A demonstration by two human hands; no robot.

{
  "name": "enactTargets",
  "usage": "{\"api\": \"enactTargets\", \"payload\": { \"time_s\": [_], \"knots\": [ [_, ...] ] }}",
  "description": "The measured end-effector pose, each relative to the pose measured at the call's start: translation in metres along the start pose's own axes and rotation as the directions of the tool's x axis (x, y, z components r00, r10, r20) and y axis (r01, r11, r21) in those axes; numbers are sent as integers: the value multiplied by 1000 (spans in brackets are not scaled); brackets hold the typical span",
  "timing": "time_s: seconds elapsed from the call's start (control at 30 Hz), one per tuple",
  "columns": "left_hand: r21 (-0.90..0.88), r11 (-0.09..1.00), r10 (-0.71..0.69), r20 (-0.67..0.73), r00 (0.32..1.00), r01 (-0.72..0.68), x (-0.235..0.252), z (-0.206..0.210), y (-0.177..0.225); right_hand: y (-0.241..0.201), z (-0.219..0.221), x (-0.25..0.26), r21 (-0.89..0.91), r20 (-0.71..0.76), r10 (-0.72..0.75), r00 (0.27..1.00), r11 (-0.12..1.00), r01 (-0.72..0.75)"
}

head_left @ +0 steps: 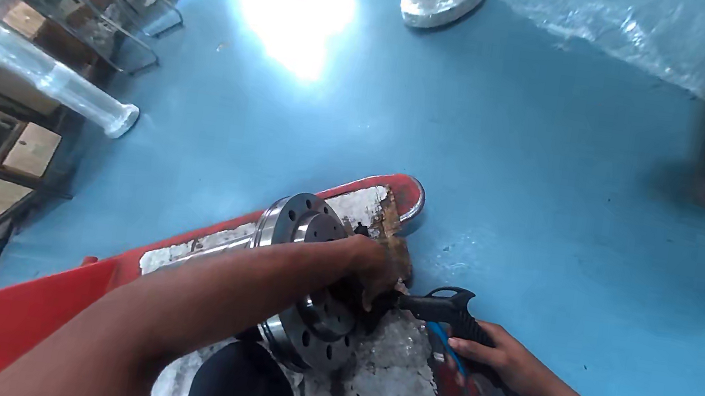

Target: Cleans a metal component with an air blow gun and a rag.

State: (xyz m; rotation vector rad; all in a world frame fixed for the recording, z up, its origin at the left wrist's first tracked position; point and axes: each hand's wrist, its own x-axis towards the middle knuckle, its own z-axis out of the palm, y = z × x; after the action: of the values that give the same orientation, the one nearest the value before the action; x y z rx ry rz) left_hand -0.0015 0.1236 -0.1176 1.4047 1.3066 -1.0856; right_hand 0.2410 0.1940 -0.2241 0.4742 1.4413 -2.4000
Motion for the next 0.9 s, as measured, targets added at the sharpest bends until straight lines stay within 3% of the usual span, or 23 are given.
{"api": "enactTargets", "payload": {
  "time_s": [0.43,0.9],
  "knots": [
    [-44,999,1,23,1000,0,6,-6,-3,-4,-18,13,57,109,56,992,996,-62],
    [-45,998,-51,59,997,54,4,-8,-3,-11,-27,-13,16,23,29,999,999,-29]
  ]
}}
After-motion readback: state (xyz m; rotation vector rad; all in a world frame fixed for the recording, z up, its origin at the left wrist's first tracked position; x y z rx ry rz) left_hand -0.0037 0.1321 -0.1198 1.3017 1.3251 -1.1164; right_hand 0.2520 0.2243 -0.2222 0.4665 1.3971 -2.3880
